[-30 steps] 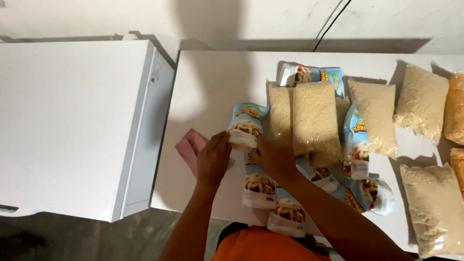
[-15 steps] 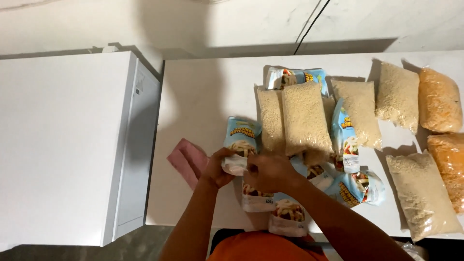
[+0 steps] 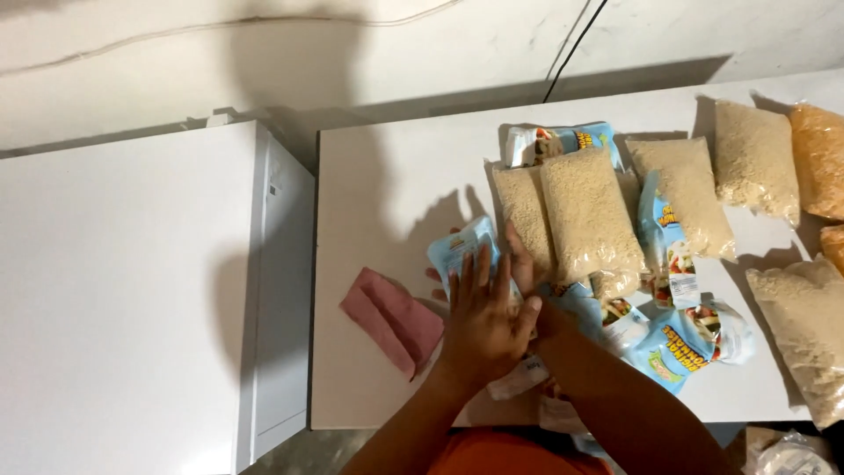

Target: Organizing and placing mayonnaise pouches and bags of grains onto storage shelves.

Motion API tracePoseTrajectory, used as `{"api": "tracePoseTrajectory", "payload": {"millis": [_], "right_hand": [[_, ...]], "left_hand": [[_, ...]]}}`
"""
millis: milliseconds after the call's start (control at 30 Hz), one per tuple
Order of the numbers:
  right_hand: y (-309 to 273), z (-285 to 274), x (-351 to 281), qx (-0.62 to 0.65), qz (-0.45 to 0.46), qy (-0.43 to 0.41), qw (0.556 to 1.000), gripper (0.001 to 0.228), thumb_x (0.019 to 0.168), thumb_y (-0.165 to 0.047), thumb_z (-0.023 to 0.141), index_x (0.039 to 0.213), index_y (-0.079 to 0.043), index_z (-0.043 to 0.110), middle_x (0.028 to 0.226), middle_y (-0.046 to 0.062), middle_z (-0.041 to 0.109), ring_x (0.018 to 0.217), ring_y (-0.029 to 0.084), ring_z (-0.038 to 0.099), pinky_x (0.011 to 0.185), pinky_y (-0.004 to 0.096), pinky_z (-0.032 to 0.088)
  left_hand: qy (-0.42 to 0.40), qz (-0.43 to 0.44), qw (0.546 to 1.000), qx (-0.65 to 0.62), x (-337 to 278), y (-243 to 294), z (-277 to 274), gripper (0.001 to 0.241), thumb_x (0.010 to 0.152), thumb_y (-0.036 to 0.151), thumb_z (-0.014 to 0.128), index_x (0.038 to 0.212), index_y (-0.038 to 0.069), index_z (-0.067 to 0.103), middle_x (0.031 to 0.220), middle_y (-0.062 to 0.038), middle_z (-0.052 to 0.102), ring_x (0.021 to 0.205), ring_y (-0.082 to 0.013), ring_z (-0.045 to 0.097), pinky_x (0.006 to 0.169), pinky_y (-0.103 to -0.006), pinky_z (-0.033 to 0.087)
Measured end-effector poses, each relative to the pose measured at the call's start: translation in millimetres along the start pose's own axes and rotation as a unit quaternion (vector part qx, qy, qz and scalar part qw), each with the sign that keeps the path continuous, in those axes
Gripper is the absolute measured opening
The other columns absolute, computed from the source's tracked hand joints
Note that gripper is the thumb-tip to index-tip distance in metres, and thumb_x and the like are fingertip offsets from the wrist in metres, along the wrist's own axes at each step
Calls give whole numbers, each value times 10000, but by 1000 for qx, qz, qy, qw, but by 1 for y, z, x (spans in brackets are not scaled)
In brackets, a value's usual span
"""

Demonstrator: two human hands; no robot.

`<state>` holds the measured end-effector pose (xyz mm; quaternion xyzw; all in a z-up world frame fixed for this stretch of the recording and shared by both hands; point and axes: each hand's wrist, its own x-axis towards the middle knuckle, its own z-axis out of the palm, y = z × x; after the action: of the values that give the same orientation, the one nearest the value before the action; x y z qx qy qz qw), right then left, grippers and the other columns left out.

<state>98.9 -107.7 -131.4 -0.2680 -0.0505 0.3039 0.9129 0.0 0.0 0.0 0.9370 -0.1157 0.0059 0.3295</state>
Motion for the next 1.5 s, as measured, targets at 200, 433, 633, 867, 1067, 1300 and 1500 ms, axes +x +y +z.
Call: {"api": "tracePoseTrajectory", "payload": {"millis": [200,433,633,867,1067,1300,1500], "right_hand": [[15,53,4,236,-4,-35,971,850,1028,-673,407,1442,65,480,1362,277,622,1216,364,638,1050,534,515],[20,62,2,281,23,-14,959,875,1036,-700,436,1461,62,499,1387,303,587,1246,387,624,1091,517,517],[-4,92,12,210,60,-103,971,842,909,-758,493,1463,-124,467,1434,326,516,1268,513,574,992,636,505],[5,120,15,-283,-43,365,886,839,1028,-651,380,1634,-76,306,1616,218,378,1465,346,365,1166,484,303],[-23,153,19,-446,-130,418,781,779,930,-370,682,1558,-15,387,1437,220,561,1263,281,596,1014,375,501],[-66,190,22,-313,134,313,887,686,951,-445,683,1443,24,590,1088,215,709,720,187,621,480,298,452],[-87,242,39,-412,56,348,840,634,950,-441,668,1362,37,605,1181,192,748,885,168,773,654,256,606]], "left_hand": [[51,77,991,100,23,-59,-23,657,979,587,518,1497,183,516,1631,-202,358,1560,-413,291,1272,-625,106],[32,3,989,147,31,-95,-14,837,1073,605,389,1578,-56,292,1653,-349,202,1526,-550,188,1218,-643,82],[-13,146,988,46,-10,-33,-30,919,1057,639,365,1604,-89,245,1679,-337,238,1600,-496,178,1325,-620,121],[-108,-149,927,-326,33,-103,-13,1027,1018,686,344,1628,-39,-52,1666,-302,-94,1531,-473,-98,1211,-583,67],[-138,-140,515,-834,16,-127,-36,908,998,673,492,1585,-7,360,1461,-267,527,1309,-403,552,1128,-531,456],[-269,-61,485,-830,16,-123,-59,733,947,542,523,1474,37,458,1345,-234,641,1162,-377,690,1048,-476,530],[-233,-90,721,-646,22,-147,-37,599,983,391,679,1406,-14,555,1286,-174,689,1143,-267,697,1021,-406,554]]}}
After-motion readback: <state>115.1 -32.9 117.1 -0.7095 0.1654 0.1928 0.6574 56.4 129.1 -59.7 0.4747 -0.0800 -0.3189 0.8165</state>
